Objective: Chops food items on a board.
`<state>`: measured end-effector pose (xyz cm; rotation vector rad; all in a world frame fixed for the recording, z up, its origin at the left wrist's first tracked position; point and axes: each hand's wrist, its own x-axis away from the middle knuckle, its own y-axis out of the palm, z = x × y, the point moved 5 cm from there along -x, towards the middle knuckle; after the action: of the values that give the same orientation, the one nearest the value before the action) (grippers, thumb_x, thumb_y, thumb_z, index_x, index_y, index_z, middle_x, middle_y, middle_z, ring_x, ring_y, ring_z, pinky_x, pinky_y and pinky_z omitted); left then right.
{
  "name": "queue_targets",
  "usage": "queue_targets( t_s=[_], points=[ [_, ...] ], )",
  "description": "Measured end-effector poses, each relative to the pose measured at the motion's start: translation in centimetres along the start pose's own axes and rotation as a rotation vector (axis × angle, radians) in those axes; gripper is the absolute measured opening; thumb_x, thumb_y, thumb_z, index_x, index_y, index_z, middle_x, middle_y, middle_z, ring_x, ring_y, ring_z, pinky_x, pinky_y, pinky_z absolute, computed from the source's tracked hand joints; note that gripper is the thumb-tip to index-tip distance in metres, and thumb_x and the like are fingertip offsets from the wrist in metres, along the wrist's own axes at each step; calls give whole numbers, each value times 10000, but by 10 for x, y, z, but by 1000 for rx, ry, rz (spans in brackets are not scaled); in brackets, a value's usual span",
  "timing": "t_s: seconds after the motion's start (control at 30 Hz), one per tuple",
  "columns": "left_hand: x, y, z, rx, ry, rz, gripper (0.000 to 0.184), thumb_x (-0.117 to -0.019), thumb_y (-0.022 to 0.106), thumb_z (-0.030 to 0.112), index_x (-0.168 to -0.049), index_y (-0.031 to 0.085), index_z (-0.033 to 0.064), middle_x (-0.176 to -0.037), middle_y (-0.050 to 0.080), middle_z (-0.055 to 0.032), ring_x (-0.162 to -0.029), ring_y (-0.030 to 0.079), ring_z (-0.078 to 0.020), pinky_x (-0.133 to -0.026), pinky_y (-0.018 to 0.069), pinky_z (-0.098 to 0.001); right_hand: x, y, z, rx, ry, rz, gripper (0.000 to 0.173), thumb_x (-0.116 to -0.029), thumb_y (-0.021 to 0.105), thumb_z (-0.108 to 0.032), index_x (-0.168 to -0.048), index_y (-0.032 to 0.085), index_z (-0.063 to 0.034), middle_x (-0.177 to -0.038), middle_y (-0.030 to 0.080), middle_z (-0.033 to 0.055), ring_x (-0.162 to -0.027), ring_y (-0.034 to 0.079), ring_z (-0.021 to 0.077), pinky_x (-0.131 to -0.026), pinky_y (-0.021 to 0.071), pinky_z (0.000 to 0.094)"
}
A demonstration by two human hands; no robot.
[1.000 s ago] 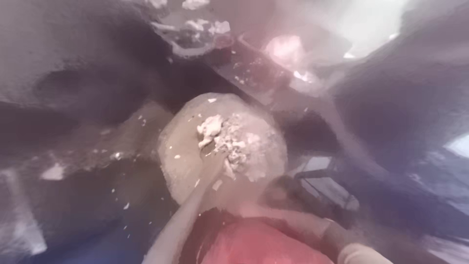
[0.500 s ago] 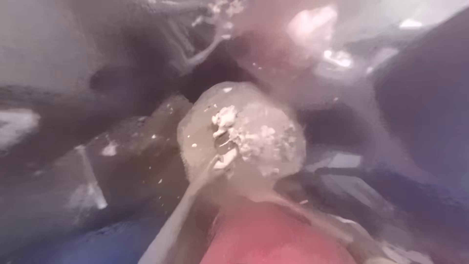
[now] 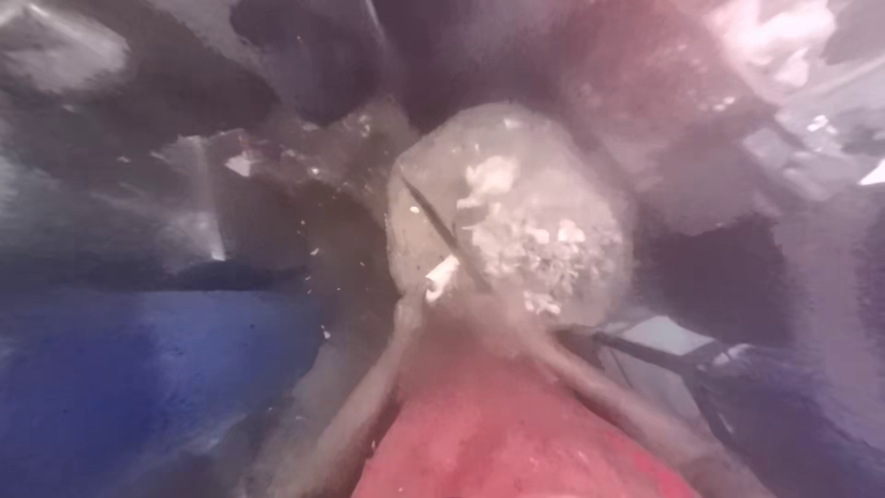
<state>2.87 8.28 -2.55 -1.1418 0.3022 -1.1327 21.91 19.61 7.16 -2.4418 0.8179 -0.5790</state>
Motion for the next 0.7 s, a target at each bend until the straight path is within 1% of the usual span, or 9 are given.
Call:
queue_targets(
  t_s=[0.07,0.13,0.3,0.4,0.47,0.53,0.63,0.67,0.7],
  points=[
    [-7,5,-2,-54,-36,-80,471,-992,608,263,-1449,554,162,-1407,596,-163,-1171,658,-350,-962,546,-533,-9,31,34,186,180,-178,560,-1064,380,-522,-1371,591,-103,-1232,667,153,-1159,638,304,-1020,489,545],
    [-4,3,-7,2,-30,-64,458,-970,650,291,-1409,593,174,-1414,606,-131,-1209,647,-322,-991,541,-519,-10,47,55,134,308,-325,600,-1077,333,-550,-1366,577,-85,-1187,676,163,-1108,662,297,-981,519,535],
    [24,-3,-39,323,-106,-114,523,-944,715,276,-1403,556,85,-1391,593,-165,-1245,610,-300,-1058,503,-509,13,27,13,-47,344,-244,478,-1111,374,-358,-1366,558,3,-1107,678,189,-994,676,268,-924,547,457],
    [31,1,-50,548,-215,-127,510,-918,754,253,-1340,549,53,-1205,670,-157,-1059,681,-246,-929,572,-454,27,46,39,-144,431,-291,502,-1114,352,-397,-1301,575,12,-1006,664,171,-881,661,251,-840,556,452],
    [33,3,-40,885,-222,8,472,-899,752,175,-1271,528,-9,-1055,657,-148,-845,679,-195,-726,602,-368,31,61,82,-236,512,-396,570,-1106,292,-490,-1290,577,-31,-939,625,121,-781,617,212,-742,548,419],
    [30,4,-22,1083,-181,63,484,-942,706,149,-1331,477,-26,-1115,641,-158,-894,680,-199,-772,612,-368,32,52,99,-268,527,-298,581,-1097,270,-524,-1215,607,-66,-826,593,53,-663,576,150,-614,529,354],
    [26,21,-4,915,-83,-91,501,-988,675,254,-1400,498,29,-1146,678,-132,-885,710,-180,-781,622,-355,25,11,58,-73,446,-162,523,-1112,323,-408,-1427,518,-39,-1167,672,179,-1030,677,260,-938,549,469],
    [19,27,-2,783,-47,-123,465,-1000,648,270,-1396,527,61,-1180,681,-116,-940,706,-170,-836,609,-356,17,-6,33,-50,379,-131,511,-1118,317,-348,-1479,471,-21,-1217,663,205,-1089,669,279,-988,529,467],
    [16,29,0,669,-23,-125,431,-1016,617,269,-1393,541,75,-1217,682,-108,-1005,698,-164,-899,588,-357,13,-19,9,-70,274,-68,493,-1118,301,-329,-1438,487,-3,-1076,664,180,-947,669,254,-881,559,435]
  ],
)
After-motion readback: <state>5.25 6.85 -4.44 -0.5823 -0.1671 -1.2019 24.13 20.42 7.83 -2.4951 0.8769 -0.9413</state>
